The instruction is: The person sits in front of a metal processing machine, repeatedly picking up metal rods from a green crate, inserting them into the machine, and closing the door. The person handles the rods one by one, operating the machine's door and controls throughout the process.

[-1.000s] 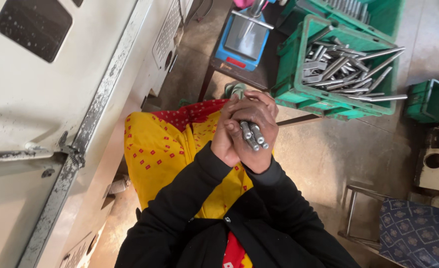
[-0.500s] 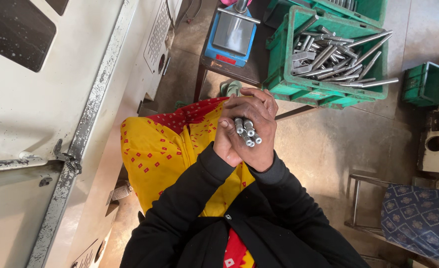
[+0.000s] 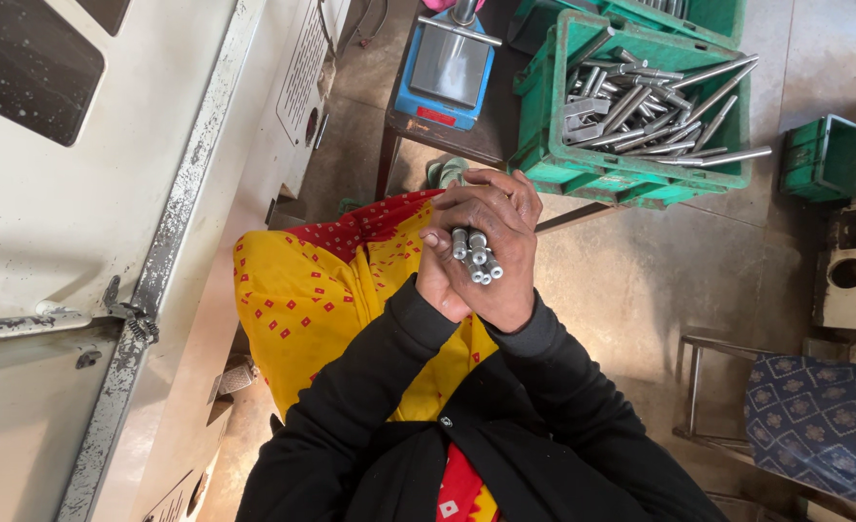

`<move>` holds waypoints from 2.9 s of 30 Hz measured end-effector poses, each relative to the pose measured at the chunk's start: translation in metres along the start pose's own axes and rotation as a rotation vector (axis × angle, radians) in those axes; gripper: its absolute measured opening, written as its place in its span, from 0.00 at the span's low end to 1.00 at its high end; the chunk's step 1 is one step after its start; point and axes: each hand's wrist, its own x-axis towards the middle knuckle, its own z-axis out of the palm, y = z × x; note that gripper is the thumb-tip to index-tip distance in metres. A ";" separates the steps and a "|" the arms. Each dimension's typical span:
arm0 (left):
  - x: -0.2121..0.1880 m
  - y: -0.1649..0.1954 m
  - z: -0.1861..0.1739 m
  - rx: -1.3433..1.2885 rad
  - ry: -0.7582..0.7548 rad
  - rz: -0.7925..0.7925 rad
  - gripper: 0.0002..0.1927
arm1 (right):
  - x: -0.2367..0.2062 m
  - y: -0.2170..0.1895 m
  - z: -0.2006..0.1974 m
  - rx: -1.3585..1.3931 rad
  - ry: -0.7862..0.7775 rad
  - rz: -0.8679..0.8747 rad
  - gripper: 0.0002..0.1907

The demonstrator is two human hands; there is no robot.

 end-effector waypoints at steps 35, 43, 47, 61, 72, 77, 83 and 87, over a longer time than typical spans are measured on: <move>-0.051 -0.013 -0.076 1.320 0.144 -0.106 0.35 | -0.115 0.122 0.033 0.282 -0.511 0.604 0.22; -0.067 0.021 -0.057 1.103 -0.027 -0.296 0.10 | -0.048 0.213 -0.128 -0.310 0.132 0.506 0.08; -0.066 0.018 -0.062 1.059 0.171 -0.190 0.13 | -0.014 0.280 -0.167 -1.026 0.004 0.177 0.20; -0.060 0.030 -0.053 0.819 0.411 -0.283 0.18 | -0.026 0.199 -0.182 -0.364 -0.077 0.184 0.04; -0.091 -0.006 -0.076 0.721 0.283 -0.493 0.17 | -0.014 0.215 -0.092 -0.005 -0.187 0.199 0.13; -0.093 0.022 -0.089 0.195 0.128 -0.373 0.14 | 0.030 0.305 -0.134 -0.658 -0.447 0.118 0.15; -0.111 0.027 -0.095 0.567 0.352 -0.311 0.14 | 0.055 0.252 -0.178 -0.452 -0.511 0.136 0.09; -0.112 0.025 -0.101 0.639 0.458 -0.309 0.18 | 0.035 0.205 -0.213 -0.537 -0.380 0.008 0.07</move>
